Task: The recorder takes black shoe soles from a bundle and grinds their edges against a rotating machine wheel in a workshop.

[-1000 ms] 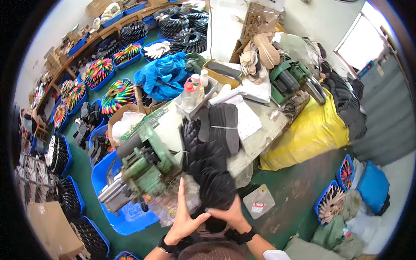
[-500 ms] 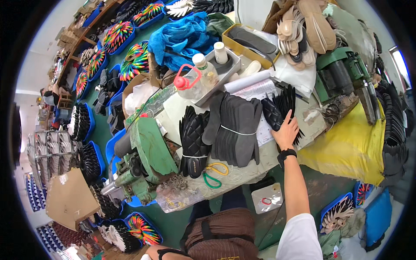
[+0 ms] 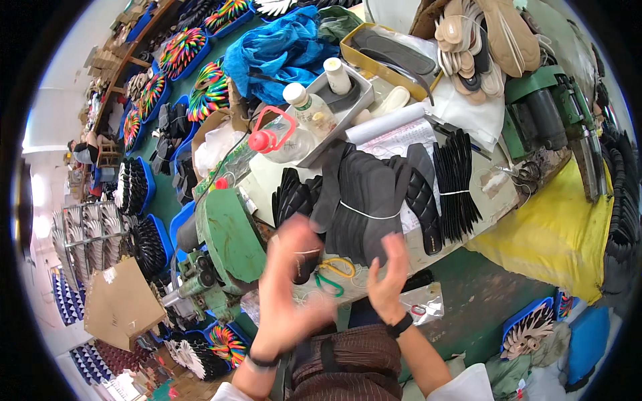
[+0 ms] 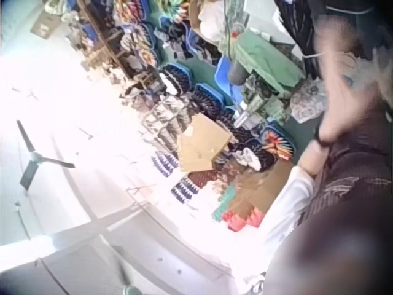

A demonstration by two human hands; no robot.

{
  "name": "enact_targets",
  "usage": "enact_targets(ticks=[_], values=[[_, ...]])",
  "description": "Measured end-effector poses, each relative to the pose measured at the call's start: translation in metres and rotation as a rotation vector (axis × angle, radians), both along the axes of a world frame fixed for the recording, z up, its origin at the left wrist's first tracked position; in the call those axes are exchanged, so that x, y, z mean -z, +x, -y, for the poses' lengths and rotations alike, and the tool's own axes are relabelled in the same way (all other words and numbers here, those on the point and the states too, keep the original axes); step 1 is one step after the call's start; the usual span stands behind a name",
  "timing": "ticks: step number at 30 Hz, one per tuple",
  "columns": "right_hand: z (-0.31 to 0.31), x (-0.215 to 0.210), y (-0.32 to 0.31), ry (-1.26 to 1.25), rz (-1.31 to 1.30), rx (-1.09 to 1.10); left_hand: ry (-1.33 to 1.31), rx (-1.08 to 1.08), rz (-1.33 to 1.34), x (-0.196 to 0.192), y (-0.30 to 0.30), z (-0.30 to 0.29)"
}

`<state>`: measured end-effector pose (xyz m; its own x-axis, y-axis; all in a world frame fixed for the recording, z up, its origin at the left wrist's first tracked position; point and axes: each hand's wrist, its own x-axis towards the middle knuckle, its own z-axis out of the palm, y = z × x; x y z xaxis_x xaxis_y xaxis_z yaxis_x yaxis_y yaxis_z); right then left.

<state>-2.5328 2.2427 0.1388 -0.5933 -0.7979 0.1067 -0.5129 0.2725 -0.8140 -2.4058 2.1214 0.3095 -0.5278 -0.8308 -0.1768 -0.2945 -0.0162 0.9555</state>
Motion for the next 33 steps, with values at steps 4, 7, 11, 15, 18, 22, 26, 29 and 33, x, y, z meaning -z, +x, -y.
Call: enact_targets(ticks=[4, 7, 11, 15, 18, 22, 26, 29, 33], values=[[-0.009, -0.008, 0.052, 0.081, 0.350, -0.322, -0.139, -0.635, 0.811, 0.194, 0.075, 0.019], [-0.012, -0.008, 0.056, 0.173, 0.553, -0.406, 0.100, -0.501, 0.828, 0.199, 0.078, 0.030], [-0.002, 0.018, 0.056, 0.249, 0.810, -0.342, 0.151, -0.657, 0.682, 0.196, 0.088, 0.031], [0.018, 0.035, 0.050, 0.284, 1.140, -0.315, 0.274, -0.787, 0.133, 0.139, 0.075, -0.010], [0.036, -0.017, 0.058, 0.173, 1.401, -0.445, 0.430, -0.833, 0.010, 0.092, 0.089, -0.046], [0.031, -0.059, 0.072, 0.141, 1.206, -0.517, 0.360, -0.749, -0.188, 0.050, 0.102, -0.080], [0.018, -0.098, 0.083, 0.005, 1.276, -0.514, 0.401, -0.720, -0.273, 0.036, 0.122, -0.103], [0.003, -0.109, 0.094, -0.024, 1.232, -0.451, 0.407, -0.707, -0.286, 0.029, 0.129, -0.120], [-0.011, -0.108, 0.100, 0.003, 1.118, -0.427, 0.388, -0.764, -0.376, 0.025, 0.134, -0.137]])
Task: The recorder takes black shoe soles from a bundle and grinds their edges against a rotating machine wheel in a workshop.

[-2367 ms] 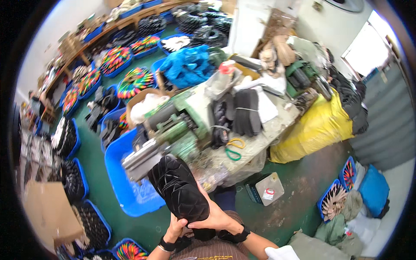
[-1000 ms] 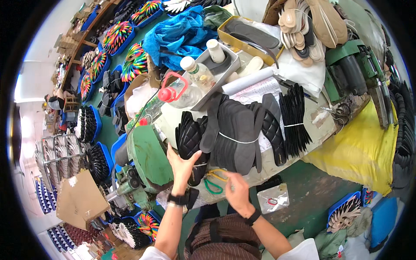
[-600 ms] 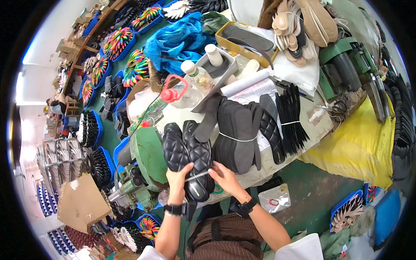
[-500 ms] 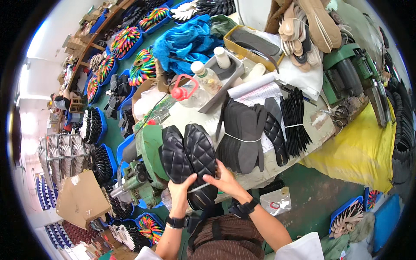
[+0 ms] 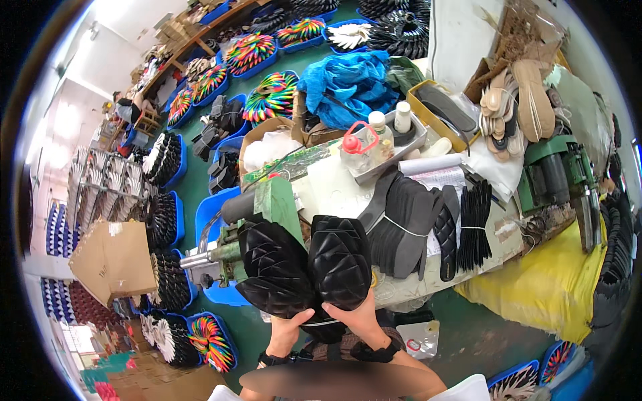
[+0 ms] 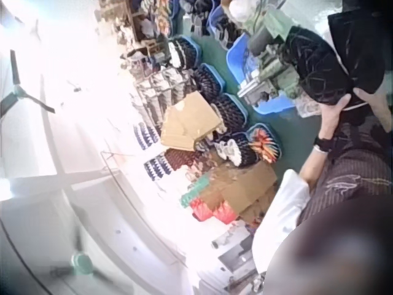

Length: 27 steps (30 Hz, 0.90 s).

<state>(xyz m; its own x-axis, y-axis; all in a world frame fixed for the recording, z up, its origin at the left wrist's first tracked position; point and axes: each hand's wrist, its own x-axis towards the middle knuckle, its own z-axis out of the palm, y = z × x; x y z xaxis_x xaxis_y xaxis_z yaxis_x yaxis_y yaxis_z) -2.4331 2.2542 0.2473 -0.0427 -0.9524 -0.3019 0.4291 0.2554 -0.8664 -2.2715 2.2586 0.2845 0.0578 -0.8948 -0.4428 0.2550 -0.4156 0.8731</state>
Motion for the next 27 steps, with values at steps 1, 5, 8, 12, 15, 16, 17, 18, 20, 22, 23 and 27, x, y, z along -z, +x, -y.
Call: enact_targets(ticks=[1, 5, 8, 12, 15, 16, 17, 18, 20, 22, 23, 27], values=[[-0.002, -0.002, 0.001, 0.031, -0.001, 0.002, 0.000, -0.009, -0.045, 0.000, 0.003, -0.003], [-0.008, -0.010, 0.009, 0.048, -0.006, -0.033, 0.031, -0.043, -0.076, 0.005, 0.020, -0.018], [-0.007, -0.021, 0.012, 0.069, 0.006, 0.083, -0.073, -0.134, -0.111, -0.003, 0.030, -0.022], [-0.004, -0.006, 0.010, 0.224, 0.327, 0.200, -0.173, -0.403, -0.423, -0.004, 0.056, -0.032], [-0.013, 0.008, 0.001, 0.177, 0.106, 0.192, -0.377, -0.410, -0.738, -0.049, 0.083, -0.011], [-0.013, 0.011, -0.012, 0.223, 0.158, 0.055, -0.388, -0.486, -0.691, -0.057, 0.109, -0.014], [-0.009, 0.023, -0.019, 0.225, 0.175, 0.032, -0.390, -0.558, -0.654, -0.061, 0.131, -0.020], [-0.002, 0.035, -0.019, 0.258, 0.049, -0.024, -0.374, -0.540, -0.644, -0.064, 0.146, -0.025], [0.014, 0.073, -0.014, 0.236, -0.082, -0.072, -0.357, -0.619, -0.476, -0.068, 0.146, -0.039], [0.042, 0.141, -0.019, 0.108, -0.204, -0.117, -0.224, -0.683, -0.400, -0.075, 0.133, -0.042], [0.054, 0.132, -0.006, 0.092, -0.311, -0.117, -0.199, -0.692, -0.379, -0.072, 0.134, -0.047], [0.063, 0.078, 0.037, -0.145, -0.970, 0.097, -0.173, -0.736, -0.280, -0.073, 0.141, -0.059]])
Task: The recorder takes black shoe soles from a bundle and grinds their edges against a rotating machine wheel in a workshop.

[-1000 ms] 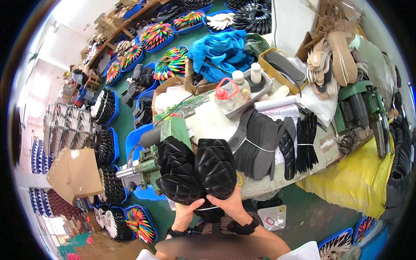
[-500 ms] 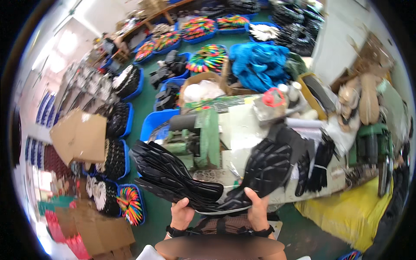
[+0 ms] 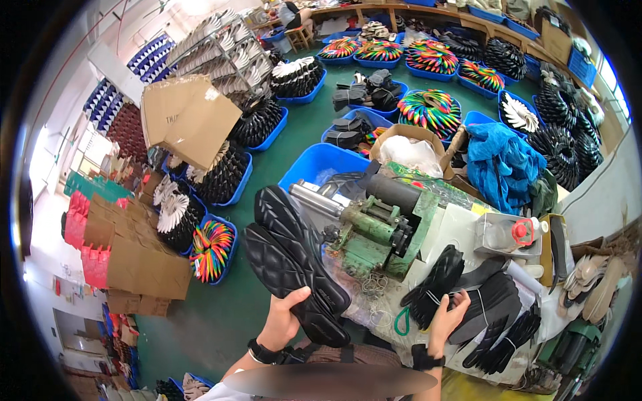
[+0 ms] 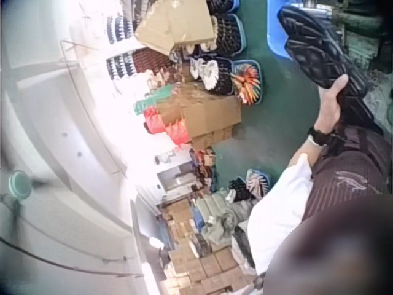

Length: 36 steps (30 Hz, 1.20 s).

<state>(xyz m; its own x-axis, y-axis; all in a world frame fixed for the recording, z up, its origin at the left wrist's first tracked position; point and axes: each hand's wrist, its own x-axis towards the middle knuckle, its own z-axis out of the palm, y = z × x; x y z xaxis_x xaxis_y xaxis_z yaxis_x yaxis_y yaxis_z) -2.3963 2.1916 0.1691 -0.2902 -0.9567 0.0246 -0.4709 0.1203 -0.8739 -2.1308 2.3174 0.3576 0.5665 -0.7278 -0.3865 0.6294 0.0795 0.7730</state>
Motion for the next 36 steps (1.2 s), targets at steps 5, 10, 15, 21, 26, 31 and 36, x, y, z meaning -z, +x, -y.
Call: enact_targets(ticks=[5, 10, 15, 21, 26, 31, 36], values=[[-0.064, -0.167, 0.127, 0.027, 0.368, -0.788, 0.068, 0.068, 0.202, 0.023, 0.013, -0.008], [-0.095, -0.187, 0.220, 0.033, 0.124, -0.858, -0.424, 0.294, -0.237, 0.062, 0.081, -0.055], [-0.113, -0.177, 0.282, 0.343, 0.549, -0.777, -0.148, 0.566, -0.101, 0.031, 0.180, -0.067], [-0.133, -0.169, 0.351, 0.374, 0.955, -0.449, -0.020, 0.609, -0.087, 0.045, 0.247, -0.051], [-0.142, -0.162, 0.376, 0.370, 1.111, -0.182, 0.037, 0.576, -0.163, 0.062, 0.265, -0.044], [-0.141, -0.140, 0.379, 0.286, 1.178, -0.073, -0.022, 0.501, -0.109, 0.081, 0.278, -0.040], [-0.142, -0.123, 0.377, 0.182, 1.020, 0.067, 0.016, 0.605, -0.116, 0.092, 0.310, -0.029]])
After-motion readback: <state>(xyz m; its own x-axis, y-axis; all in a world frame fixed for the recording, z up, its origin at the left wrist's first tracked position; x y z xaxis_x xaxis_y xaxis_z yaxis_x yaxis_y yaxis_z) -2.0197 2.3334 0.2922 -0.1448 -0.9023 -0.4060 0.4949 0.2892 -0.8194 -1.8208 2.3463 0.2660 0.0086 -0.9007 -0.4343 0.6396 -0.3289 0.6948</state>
